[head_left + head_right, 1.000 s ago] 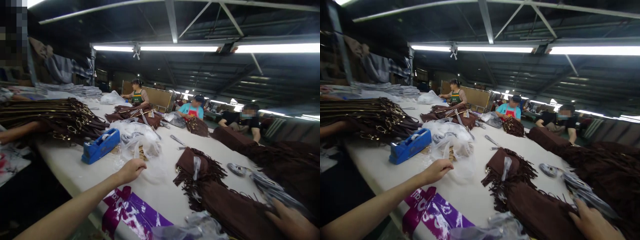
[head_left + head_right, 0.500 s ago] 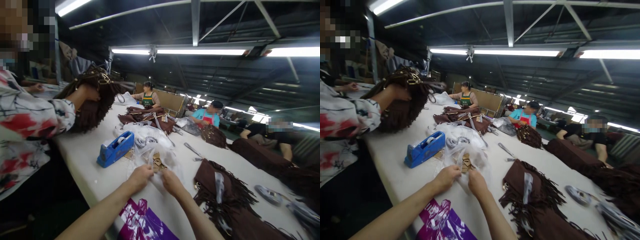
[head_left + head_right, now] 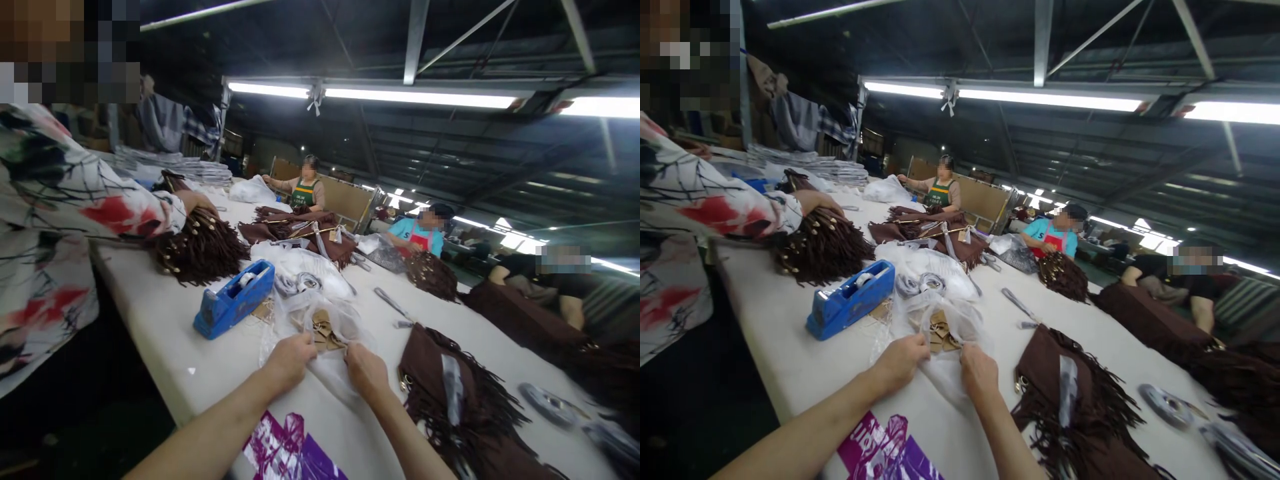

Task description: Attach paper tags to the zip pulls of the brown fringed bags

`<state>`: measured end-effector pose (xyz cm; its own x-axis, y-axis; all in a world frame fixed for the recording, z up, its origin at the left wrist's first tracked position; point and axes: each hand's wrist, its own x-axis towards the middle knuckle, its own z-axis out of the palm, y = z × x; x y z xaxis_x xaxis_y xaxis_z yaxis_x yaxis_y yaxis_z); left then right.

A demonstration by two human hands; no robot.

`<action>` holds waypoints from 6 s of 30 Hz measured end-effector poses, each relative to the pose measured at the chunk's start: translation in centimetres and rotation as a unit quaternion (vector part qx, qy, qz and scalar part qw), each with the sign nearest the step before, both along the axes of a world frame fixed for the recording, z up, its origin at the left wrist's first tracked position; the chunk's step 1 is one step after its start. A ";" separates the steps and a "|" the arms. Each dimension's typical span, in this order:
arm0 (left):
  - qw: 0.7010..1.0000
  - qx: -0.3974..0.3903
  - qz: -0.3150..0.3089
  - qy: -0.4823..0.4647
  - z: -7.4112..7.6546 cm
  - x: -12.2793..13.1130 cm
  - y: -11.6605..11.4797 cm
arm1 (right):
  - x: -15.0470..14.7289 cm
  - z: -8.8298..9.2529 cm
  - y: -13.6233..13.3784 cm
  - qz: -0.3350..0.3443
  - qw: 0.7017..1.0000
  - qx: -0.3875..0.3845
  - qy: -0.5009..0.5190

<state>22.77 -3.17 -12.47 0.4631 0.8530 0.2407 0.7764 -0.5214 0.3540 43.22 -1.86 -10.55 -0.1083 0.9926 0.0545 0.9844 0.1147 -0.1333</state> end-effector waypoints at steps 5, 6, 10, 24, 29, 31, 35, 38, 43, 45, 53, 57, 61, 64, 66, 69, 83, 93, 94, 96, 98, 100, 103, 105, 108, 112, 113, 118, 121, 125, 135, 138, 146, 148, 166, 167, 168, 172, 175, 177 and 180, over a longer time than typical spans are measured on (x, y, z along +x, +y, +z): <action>1.000 0.012 -0.005 -0.008 -0.6 0.0 0.2 | 2.5 2.3 -1.5 0.073 0.987 -0.029 0.144; 1.000 0.010 -0.005 -0.009 -0.6 0.0 0.2 | 3.3 3.2 -2.1 0.086 0.972 -0.034 0.215; 1.000 0.008 0.002 -0.006 -0.3 0.0 0.1 | 5.8 6.7 -5.2 0.080 0.828 -0.062 0.551; 0.996 -0.005 0.007 0.092 4.7 1.5 -0.6 | 14.8 11.8 -14.4 -0.007 0.592 0.057 0.804; 0.993 0.060 -0.069 0.078 8.0 8.9 -2.5 | 19.5 11.1 -15.7 -0.052 0.569 0.140 0.809; 0.987 0.058 -0.128 0.082 8.1 13.0 -3.0 | 20.9 10.2 -15.8 -0.071 0.579 0.147 0.799; 0.966 0.063 -0.227 0.102 6.5 20.1 -3.4 | 22.9 7.0 -15.9 -0.098 0.616 0.131 0.771; 0.954 0.078 -0.282 0.072 4.9 23.2 -3.5 | 24.4 4.1 -16.1 -0.118 0.623 0.125 0.763; 0.923 0.067 -0.378 -0.012 2.7 24.6 -2.8 | 26.0 1.3 -16.0 -0.121 0.619 0.119 0.767; 0.924 0.028 -0.378 -0.052 2.1 24.6 -2.0 | 25.7 1.2 -16.0 -0.100 0.618 0.090 0.774; 0.949 0.053 -0.234 -0.206 3.1 22.7 -2.8 | 22.8 1.3 -15.9 -0.045 0.744 -0.008 0.667; 0.900 0.038 -0.418 -0.114 3.2 23.2 -4.7 | 22.7 1.5 -15.9 -0.063 0.762 -0.020 0.645; 0.906 0.116 -0.407 0.001 2.2 24.2 -4.3 | 22.6 1.5 -16.0 -0.065 0.775 -0.017 0.629; 0.908 0.169 -0.380 0.044 2.1 24.4 -3.6 | 22.3 1.6 -16.0 -0.053 0.787 -0.022 0.614; 0.902 0.196 -0.379 0.061 2.4 24.4 -3.5 | 22.1 1.7 -16.0 -0.050 0.798 -0.025 0.600; 0.899 0.218 -0.375 0.059 3.2 24.2 -3.9 | 21.9 1.7 -16.0 -0.053 0.814 -0.015 0.579; 0.921 0.193 -0.335 0.044 3.9 23.6 -5.0 | 21.2 1.0 -15.8 -0.039 0.857 0.070 0.509; 0.944 0.139 -0.285 0.096 3.4 24.4 -5.2 | 20.7 1.2 -15.9 -0.036 0.880 0.069 0.468; 0.946 0.128 -0.282 0.099 3.4 24.4 -5.2 | 20.6 1.2 -15.9 -0.036 0.881 0.068 0.467; 0.946 0.107 -0.284 0.114 3.3 24.3 -5.2 | 20.6 1.2 -15.9 -0.038 0.882 0.068 0.464; 0.943 0.098 -0.290 0.126 3.3 24.2 -5.1 | 20.6 1.1 -15.9 -0.040 0.884 0.070 0.461; 0.940 0.099 -0.297 0.137 3.3 24.0 -5.1 | 20.5 1.1 -15.9 -0.040 0.884 0.070 0.460; 0.938 0.093 -0.304 0.136 3.3 23.8 -4.9 | 20.4 1.1 -15.9 -0.040 0.886 0.066 0.457; 0.940 0.083 -0.307 0.124 3.5 23.8 -4.8 | 20.3 1.1 -15.9 -0.045 0.888 0.063 0.453; 0.946 0.050 -0.299 0.114 3.6 23.6 -4.8 | 20.1 1.0 -15.8 -0.057 0.893 0.067 0.440; 0.954 -0.006 -0.285 0.090 3.7 23.5 -4.7 | 20.0 0.7 -15.7 -0.066 0.909 0.097 0.400; 0.954 -0.012 -0.287 0.083 3.7 23.4 -4.7 | 19.9 0.6 -15.7 -0.068 0.913 0.107 0.389; 0.956 -0.043 -0.288 0.038 3.8 23.2 -4.5 | 19.7 0.4 -15.7 -0.064 0.926 0.123 0.351; 0.957 -0.050 -0.286 0.012 3.8 23.2 -4.3 | 19.7 0.5 -15.8 -0.060 0.929 0.122 0.345; 0.956 -0.043 -0.289 -0.003 3.7 23.1 -4.2 | 19.5 0.8 -15.8 -0.075 0.935 0.121 0.324; 0.950 -0.015 -0.309 -0.042 3.5 23.1 -4.1 | 19.2 0.8 -15.6 -0.044 0.953 0.131 0.271; 0.949 -0.008 -0.311 -0.056 3.6 23.1 -3.9 | 19.2 0.6 -15.4 -0.027 0.946 0.152 0.283; 0.946 0.001 -0.306 -0.103 3.6 23.0 -3.5 | 18.7 0.0 -14.6 0.017 0.943 0.202 0.262; 0.947 0.006 -0.306 -0.098 3.6 23.1 -3.4 | 18.6 -0.2 -14.3 0.017 0.945 0.200 0.259; 0.975 -0.106 -0.193 0.038 4.2 22.7 -5.7 | 18.6 -0.9 -13.4 -0.045 0.959 0.153 0.233; 0.977 -0.106 -0.182 0.030 3.8 23.0 -5.7 | 18.6 -1.0 -13.4 -0.044 0.958 0.154 0.237; 0.980 -0.104 -0.168 0.023 3.4 23.3 -5.8 | 18.6 -1.0 -13.3 -0.043 0.957 0.154 0.242; 0.986 -0.085 -0.144 -0.007 2.4 23.9 -5.9 | 18.5 -0.8 -13.4 -0.052 0.956 0.145 0.251; 0.976 -0.112 -0.182 -0.028 3.1 23.3 -5.2 | 19.0 -0.4 -14.0 -0.042 0.937 0.115 0.329; 0.958 -0.183 -0.209 -0.074 4.0 22.5 -4.5 | 19.5 0.0 -14.5 -0.045 0.903 0.079 0.419; 0.915 -0.299 -0.207 -0.176 5.0 21.7 -3.5 | 20.2 0.3 -15.2 -0.076 0.850 0.030 0.521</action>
<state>44.48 -6.71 -7.46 0.7591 0.6508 -0.0144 0.3392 -0.3766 0.8621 63.43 -17.02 -10.24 0.1598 0.9827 0.0935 0.3396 0.0342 -0.9400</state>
